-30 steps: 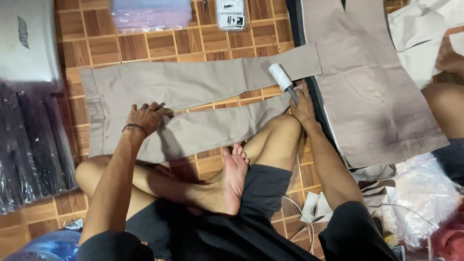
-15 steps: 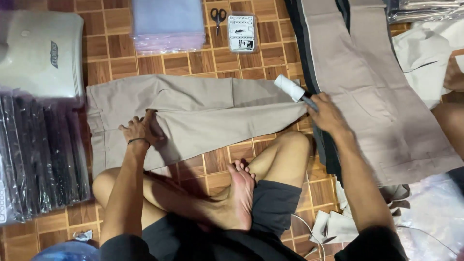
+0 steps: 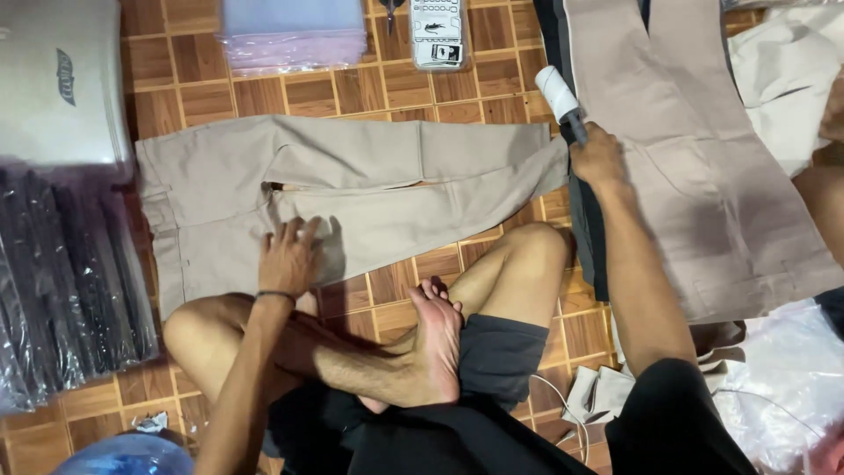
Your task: The person sits on the floor and uses a lint roller to clean a pair of beige trousers laid out in front of them. They roll the adhesive roller over the legs and waistband, then fold the trousers and place them aside.
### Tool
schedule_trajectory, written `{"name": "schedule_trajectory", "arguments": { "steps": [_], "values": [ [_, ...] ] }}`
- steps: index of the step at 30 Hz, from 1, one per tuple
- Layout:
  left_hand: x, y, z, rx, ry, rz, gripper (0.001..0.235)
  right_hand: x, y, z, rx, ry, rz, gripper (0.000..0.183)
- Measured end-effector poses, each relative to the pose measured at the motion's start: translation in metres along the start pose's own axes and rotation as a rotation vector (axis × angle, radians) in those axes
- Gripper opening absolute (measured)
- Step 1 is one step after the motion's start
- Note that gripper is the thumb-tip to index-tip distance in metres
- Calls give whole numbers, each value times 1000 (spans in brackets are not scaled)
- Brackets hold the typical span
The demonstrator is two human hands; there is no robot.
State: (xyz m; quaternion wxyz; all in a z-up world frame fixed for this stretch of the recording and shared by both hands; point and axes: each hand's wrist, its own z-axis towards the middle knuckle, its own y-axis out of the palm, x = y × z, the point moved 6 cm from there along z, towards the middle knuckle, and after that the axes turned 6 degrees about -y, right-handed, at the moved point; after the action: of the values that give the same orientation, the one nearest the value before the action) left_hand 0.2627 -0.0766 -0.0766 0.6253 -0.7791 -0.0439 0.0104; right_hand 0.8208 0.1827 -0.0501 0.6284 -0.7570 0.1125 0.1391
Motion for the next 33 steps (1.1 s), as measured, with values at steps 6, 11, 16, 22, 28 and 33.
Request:
{"name": "schedule_trajectory", "arguments": {
  "steps": [6, 11, 16, 22, 28, 33],
  "values": [
    [6, 35, -24, -261, -137, -190, 95, 50, 96, 17, -29, 77, -11, 41],
    [-4, 35, -8, -303, -268, -299, 116, 18, 75, -1, 70, -77, 33, 36],
    [-9, 37, -5, -330, -300, -297, 125, -28, -3, -22, 143, -221, 104, 20],
    [-5, 55, -14, -188, -250, -143, 129, -78, -66, -74, 321, -504, 193, 11],
    [-1, 25, -6, 116, -104, -117, 54, -47, 7, -79, 204, -487, -184, 22],
    [14, 29, 31, 1, 28, -61, 91, -71, 57, -51, -5, -233, 176, 27]
  ]
}}
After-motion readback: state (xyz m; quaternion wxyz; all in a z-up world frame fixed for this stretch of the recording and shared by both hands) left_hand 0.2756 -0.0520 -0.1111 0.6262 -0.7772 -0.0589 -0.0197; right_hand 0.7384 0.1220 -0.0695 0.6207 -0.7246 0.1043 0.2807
